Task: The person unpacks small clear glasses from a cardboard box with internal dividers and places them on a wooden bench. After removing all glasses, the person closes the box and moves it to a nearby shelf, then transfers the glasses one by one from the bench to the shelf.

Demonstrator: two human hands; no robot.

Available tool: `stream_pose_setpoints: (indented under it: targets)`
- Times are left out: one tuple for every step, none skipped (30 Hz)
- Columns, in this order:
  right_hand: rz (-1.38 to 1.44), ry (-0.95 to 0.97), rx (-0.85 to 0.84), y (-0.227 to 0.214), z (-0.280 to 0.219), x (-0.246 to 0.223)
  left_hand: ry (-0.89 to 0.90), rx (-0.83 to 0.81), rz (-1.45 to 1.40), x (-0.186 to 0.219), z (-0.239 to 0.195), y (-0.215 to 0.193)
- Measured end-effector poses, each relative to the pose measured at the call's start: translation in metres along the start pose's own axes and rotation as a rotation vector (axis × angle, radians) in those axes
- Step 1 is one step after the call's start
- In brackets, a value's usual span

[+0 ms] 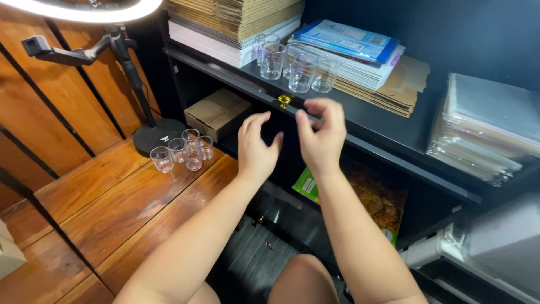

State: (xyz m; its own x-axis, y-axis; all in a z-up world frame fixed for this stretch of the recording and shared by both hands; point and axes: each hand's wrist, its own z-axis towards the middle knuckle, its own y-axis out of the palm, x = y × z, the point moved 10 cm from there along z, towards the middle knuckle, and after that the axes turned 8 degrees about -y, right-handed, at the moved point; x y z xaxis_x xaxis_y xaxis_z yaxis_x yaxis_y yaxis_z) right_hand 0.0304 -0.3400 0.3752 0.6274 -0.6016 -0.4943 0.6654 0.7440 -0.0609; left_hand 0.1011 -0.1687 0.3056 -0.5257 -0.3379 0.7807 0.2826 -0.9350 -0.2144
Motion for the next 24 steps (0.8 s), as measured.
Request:
stream_pose_setpoints:
  targets:
    - [0.006,0.005,-0.004,0.007,-0.015,0.004,-0.005,0.002,0.007,-0.018,-0.011,-0.007]
    - [0.066,0.044,-0.046,0.019,-0.030,0.012,-0.022,-0.005,0.021,-0.037,-0.022,-0.013]
    - [0.127,0.084,-0.087,0.031,-0.047,0.019,-0.039,-0.013,0.037,-0.056,-0.034,-0.019]
    - [0.134,0.090,-0.091,0.038,-0.061,0.024,-0.045,-0.011,0.045,-0.071,-0.044,-0.028]
    - [0.128,0.111,-0.145,0.049,-0.077,0.029,-0.095,-0.006,0.043,-0.091,-0.055,-0.038]
    - [0.122,0.132,-0.199,0.061,-0.094,0.034,-0.145,0.000,0.040,-0.112,-0.066,-0.048]
    - [0.130,0.139,-0.206,0.069,-0.109,0.039,-0.153,0.004,0.049,-0.133,-0.074,-0.058]
    - [0.138,0.182,-0.257,0.081,-0.127,0.047,-0.205,-0.009,0.076,-0.159,-0.082,-0.067]
    - [0.145,0.224,-0.308,0.094,-0.145,0.054,-0.256,-0.021,0.103,-0.185,-0.091,-0.077]
    - [0.153,0.230,-0.316,0.101,-0.160,0.058,-0.264,-0.016,0.111,-0.208,-0.098,-0.085]
    - [0.153,0.231,-0.361,0.111,-0.176,0.060,-0.318,-0.020,0.122,-0.235,-0.107,-0.092]
    - [0.152,0.231,-0.407,0.121,-0.192,0.063,-0.373,-0.023,0.134,-0.261,-0.116,-0.099]
    - [0.159,0.238,-0.414,0.128,-0.204,0.064,-0.382,-0.020,0.141,-0.268,-0.123,-0.106]
    - [0.155,0.240,-0.452,0.136,-0.217,0.064,-0.438,-0.054,0.104,-0.280,-0.132,-0.110]
    - [0.150,0.241,-0.490,0.144,-0.230,0.065,-0.494,-0.087,0.067,-0.291,-0.142,-0.112]
    - [0.156,0.247,-0.498,0.148,-0.240,0.061,-0.504,-0.083,0.073,-0.293,-0.145,-0.118]
    - [0.153,0.255,-0.543,0.155,-0.250,0.058,-0.513,-0.119,0.083,-0.295,-0.147,-0.121]
    - [0.151,0.262,-0.589,0.162,-0.260,0.055,-0.522,-0.154,0.093,-0.298,-0.150,-0.123]
    - [0.155,0.266,-0.596,0.166,-0.269,0.053,-0.529,-0.150,0.096,-0.301,-0.153,-0.126]
    - [0.154,0.255,-0.615,0.171,-0.278,0.049,-0.505,-0.168,0.096,-0.301,-0.155,-0.127]
    - [0.152,0.244,-0.633,0.176,-0.287,0.046,-0.479,-0.186,0.095,-0.301,-0.156,-0.128]
    - [0.156,0.246,-0.639,0.177,-0.291,0.039,-0.485,-0.182,0.097,-0.298,-0.158,-0.131]
    - [0.123,0.210,-0.676,0.180,-0.295,0.029,-0.436,-0.173,0.100,-0.290,-0.158,-0.134]
    - [0.089,0.173,-0.712,0.183,-0.299,0.019,-0.386,-0.164,0.103,-0.282,-0.157,-0.136]
